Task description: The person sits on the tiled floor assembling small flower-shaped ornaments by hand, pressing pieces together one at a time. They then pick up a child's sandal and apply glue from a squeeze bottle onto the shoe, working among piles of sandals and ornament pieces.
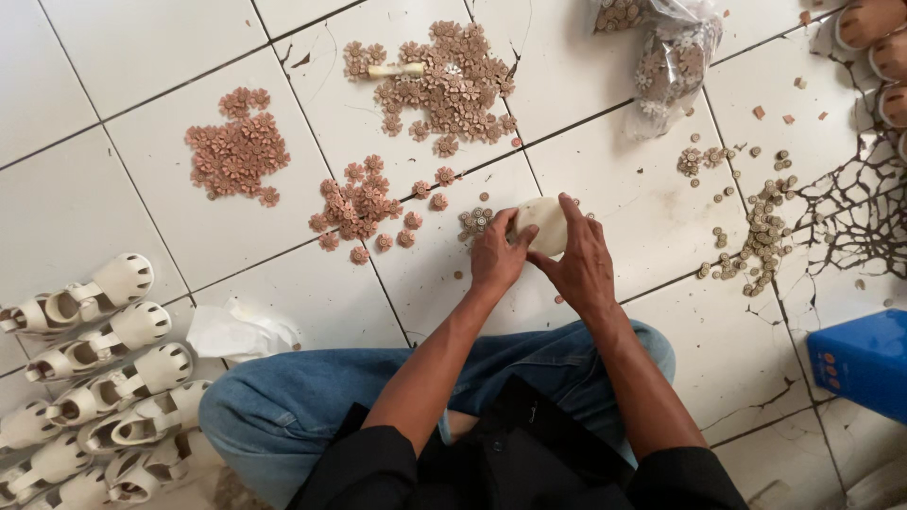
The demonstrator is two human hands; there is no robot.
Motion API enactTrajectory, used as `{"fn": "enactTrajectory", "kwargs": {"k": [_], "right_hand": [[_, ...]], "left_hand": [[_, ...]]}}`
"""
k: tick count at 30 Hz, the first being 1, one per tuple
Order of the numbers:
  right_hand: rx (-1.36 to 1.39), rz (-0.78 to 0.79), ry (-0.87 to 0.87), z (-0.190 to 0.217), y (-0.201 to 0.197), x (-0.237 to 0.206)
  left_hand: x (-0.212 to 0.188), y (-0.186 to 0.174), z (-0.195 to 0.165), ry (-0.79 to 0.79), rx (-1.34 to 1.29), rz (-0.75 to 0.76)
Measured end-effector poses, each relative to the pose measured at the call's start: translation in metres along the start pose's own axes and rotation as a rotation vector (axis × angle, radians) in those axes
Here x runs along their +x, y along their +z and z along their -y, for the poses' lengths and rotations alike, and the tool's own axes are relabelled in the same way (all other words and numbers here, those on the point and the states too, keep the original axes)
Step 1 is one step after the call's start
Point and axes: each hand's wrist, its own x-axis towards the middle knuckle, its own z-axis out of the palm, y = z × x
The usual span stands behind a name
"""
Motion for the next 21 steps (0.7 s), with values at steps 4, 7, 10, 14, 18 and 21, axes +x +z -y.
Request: {"fn": "enactTrajectory", "kwargs": {"k": [4,7,10,14,18,21], "right_hand": [[-0.019,0.090,0.093,0.005,-0.004,0.009],[-0.058,0.222,0.157,0.004,-0.005,0.017],[-0.188,0.193,-0.023,0.002,-0.004,0.017],[-0.414,0.160,-0.180,0.004,-0.004,0.006],[-0.444,0.212,-0.217,0.005,-0.014,-0.012],[-0.329,0.335,-0.168,0.006,-0.031,-0.030]], "left_hand": [[0.007,-0.002,-0.004,-0.033,0.036,-0.021],[0.017,-0.005,-0.008,-0.156,0.036,0.041],[0.021,-0.006,-0.014,-0.178,0.073,0.077],[0.016,-0.004,-0.021,-0.182,0.045,0.020],[0.008,-0.006,-0.030,-0.190,0.068,0.011],[0.000,-0.009,-0.034,-0.210,0.059,-0.010]]}}
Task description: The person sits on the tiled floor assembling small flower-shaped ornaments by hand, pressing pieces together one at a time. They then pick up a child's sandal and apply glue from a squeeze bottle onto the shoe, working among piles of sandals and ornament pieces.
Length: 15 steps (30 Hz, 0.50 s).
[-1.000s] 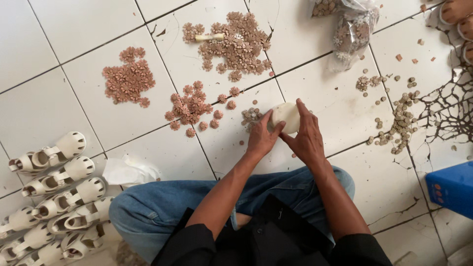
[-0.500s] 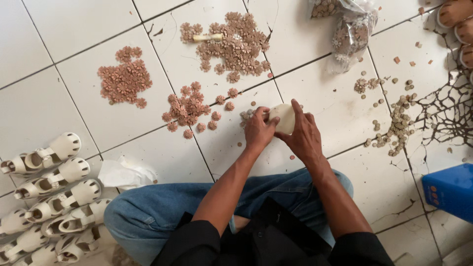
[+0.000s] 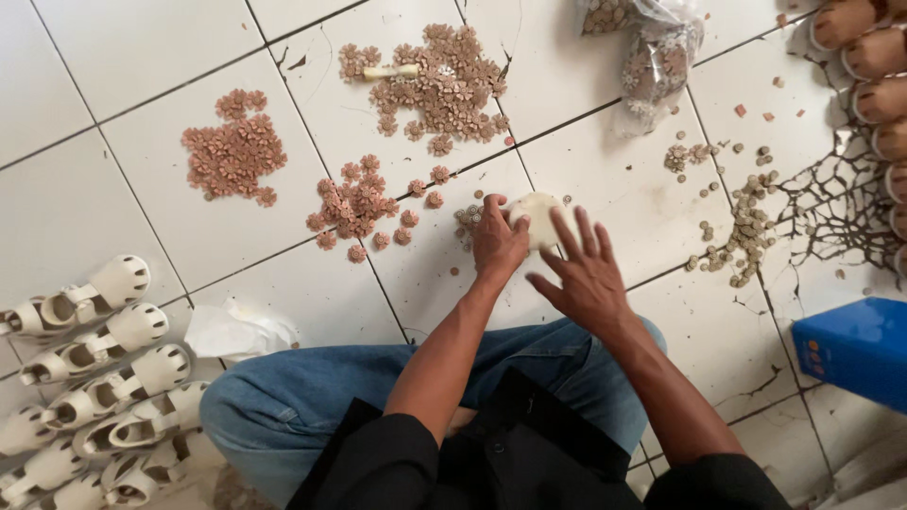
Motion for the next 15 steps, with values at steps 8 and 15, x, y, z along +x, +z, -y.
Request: {"fn": "enactTrajectory", "kwargs": {"k": [8,15], "right_hand": [[1.428,-0.211,0.388,0.021,-0.008,-0.073],[1.613,-0.036,0.173,0.101,0.028,-0.097]], "left_hand": [[-0.039,-0.030,0.019,0.299,-0.255,-0.063],[-0.142,-0.035,0.031,0.076,-1.360,0.470]]}}
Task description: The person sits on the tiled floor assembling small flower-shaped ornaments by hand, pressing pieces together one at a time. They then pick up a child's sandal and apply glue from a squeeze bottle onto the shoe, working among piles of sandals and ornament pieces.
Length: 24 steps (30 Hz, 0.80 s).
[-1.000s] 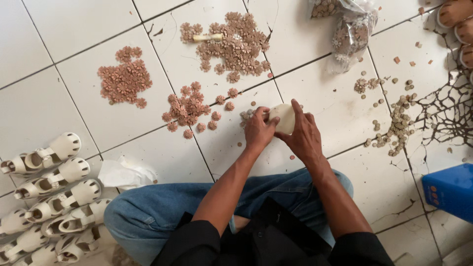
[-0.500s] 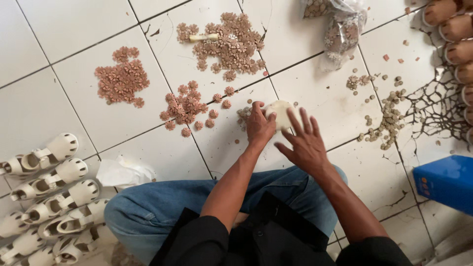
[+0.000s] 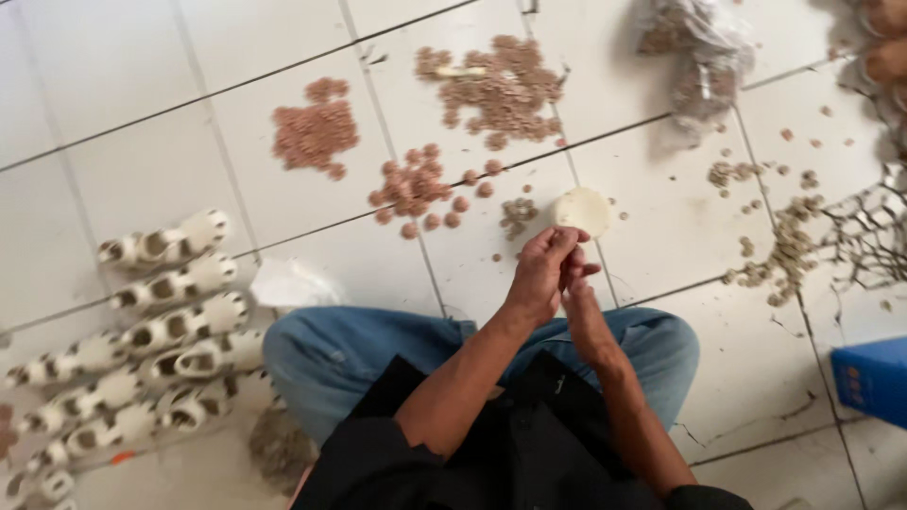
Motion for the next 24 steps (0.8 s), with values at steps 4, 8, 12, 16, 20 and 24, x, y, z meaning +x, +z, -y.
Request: {"fn": "enactTrajectory", "kwargs": {"k": [4,8,12,16,20,24], "right_hand": [[0.228,0.089,0.058,-0.009,0.038,-0.027],[0.641,0.251,-0.002,0.016,0.059,-0.064],[0.785,0.299,-0.006,0.019,0.072,-0.073],[0.540,0.197,0.003,-0.004,0.075,-0.065],[0.217,0.201,-0.043,-0.005,0.071,-0.053],[0.358,0.304,0.006,0.021,0.084,-0.059]], "left_hand": [[-0.043,0.007,-0.032,0.044,-0.181,0.177],[-0.083,0.019,-0.065,-0.093,-0.171,0.125],[-0.103,0.028,-0.080,-0.097,-0.022,0.135],[-0.106,0.022,-0.086,0.045,-0.101,0.219],[-0.108,0.015,-0.091,0.033,0.363,-0.016],[-0.101,0.008,-0.099,0.057,-0.169,0.260]]}}
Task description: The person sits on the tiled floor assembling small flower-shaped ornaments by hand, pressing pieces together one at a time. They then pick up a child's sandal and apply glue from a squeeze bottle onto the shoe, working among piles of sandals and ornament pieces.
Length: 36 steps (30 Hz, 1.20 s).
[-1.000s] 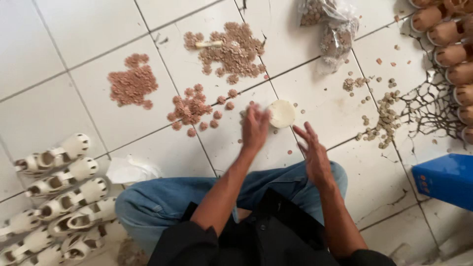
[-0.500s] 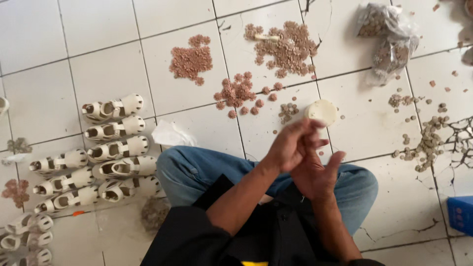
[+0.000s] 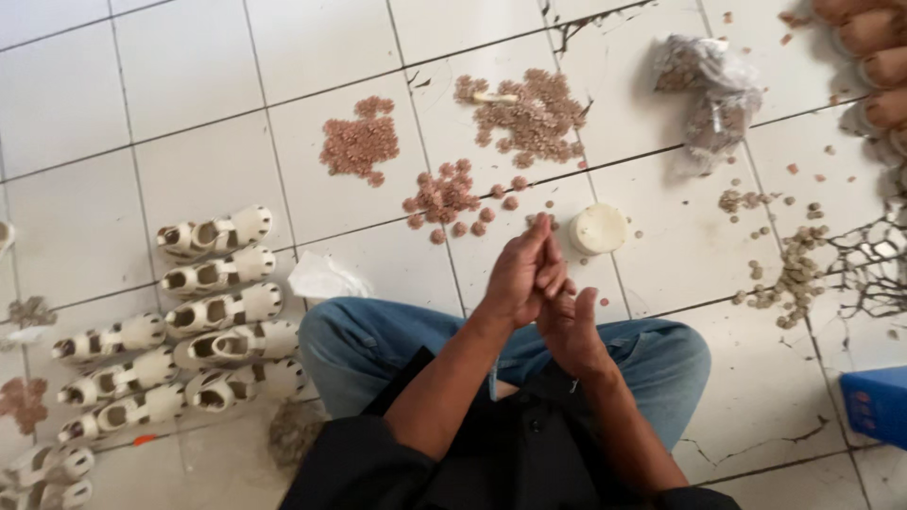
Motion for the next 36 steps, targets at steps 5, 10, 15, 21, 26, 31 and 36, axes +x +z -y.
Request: {"fn": "enactTrajectory", "kwargs": {"k": [5,10,15,21,26,31,36], "right_hand": [[0.475,0.145,-0.095,0.042,0.022,0.007],[-0.467,-0.136,-0.227,0.056,0.032,0.026],[-0.545,0.046,-0.241,0.045,0.032,0.014],[-0.514,-0.044,-0.196,0.062,0.011,0.042],[-0.604,0.043,-0.241,0.092,0.030,0.019],[-0.445,0.056,-0.303,0.118,0.051,0.003],[-0.544,-0.158,-0.330,0.130,0.042,0.031]], "left_hand": [[-0.009,0.008,0.023,0.286,0.810,-0.003],[0.020,0.042,0.025,0.520,1.374,-0.052],[0.047,0.047,-0.022,0.212,0.739,-0.221],[0.033,0.030,0.021,0.194,0.519,-0.334],[0.046,0.021,-0.027,-0.109,0.127,-0.020],[0.038,0.066,-0.013,0.211,0.670,-0.306],[0.009,0.108,0.030,0.202,1.024,-0.132]]}}
